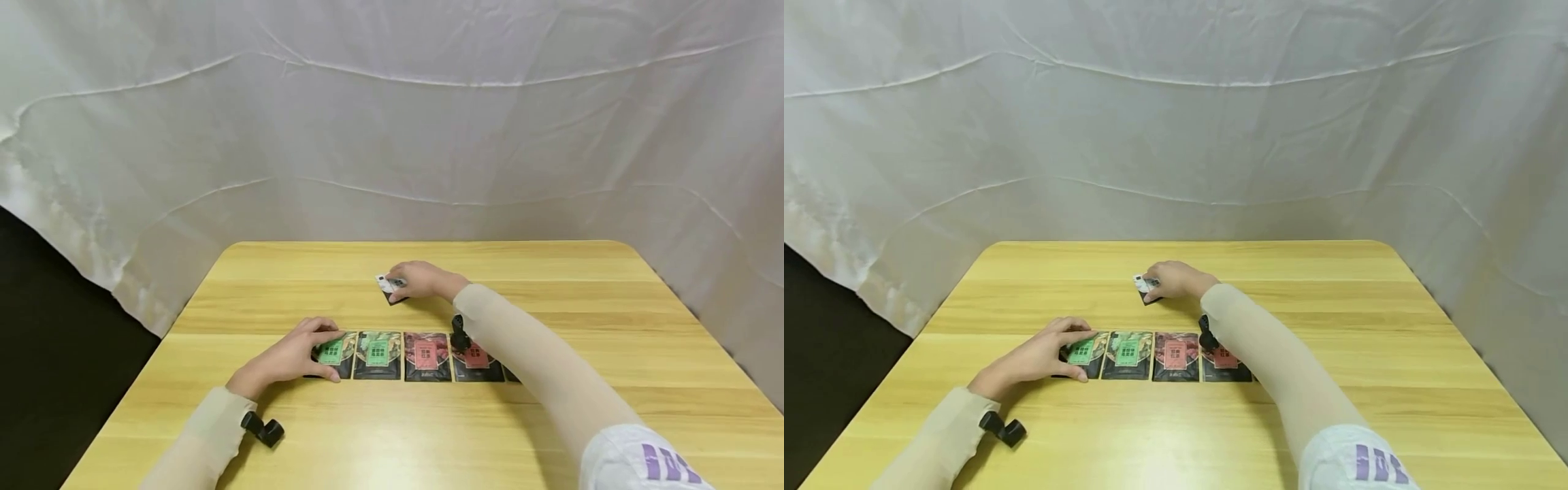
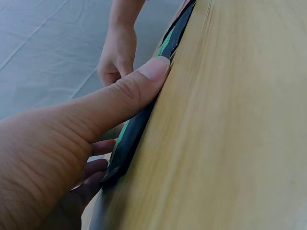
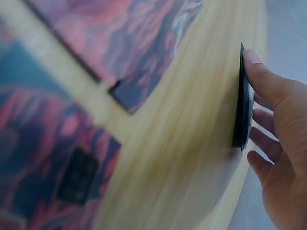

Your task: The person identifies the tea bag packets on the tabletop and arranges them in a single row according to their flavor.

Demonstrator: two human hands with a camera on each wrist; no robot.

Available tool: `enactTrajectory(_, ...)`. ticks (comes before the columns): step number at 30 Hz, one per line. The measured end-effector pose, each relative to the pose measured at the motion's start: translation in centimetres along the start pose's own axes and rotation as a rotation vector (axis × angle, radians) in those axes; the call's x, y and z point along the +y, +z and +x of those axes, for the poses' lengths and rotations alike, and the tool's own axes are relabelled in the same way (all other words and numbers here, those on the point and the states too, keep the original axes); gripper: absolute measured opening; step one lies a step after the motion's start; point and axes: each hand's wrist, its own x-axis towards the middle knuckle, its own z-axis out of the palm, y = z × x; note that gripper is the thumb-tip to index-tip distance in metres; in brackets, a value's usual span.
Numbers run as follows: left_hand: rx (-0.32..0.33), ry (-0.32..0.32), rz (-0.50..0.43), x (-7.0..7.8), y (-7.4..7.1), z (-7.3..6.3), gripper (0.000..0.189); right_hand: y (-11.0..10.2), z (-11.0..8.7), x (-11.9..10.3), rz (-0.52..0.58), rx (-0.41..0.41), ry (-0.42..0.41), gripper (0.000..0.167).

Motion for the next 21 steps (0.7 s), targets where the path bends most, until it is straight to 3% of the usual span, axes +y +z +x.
enactTrajectory(21, -0.012, -0.016, -0.026, -0.2, -0.2, 0.1, 0.091, -0.2, -3.2, 1.4, 0.01, -0.007, -0.005, 0.063)
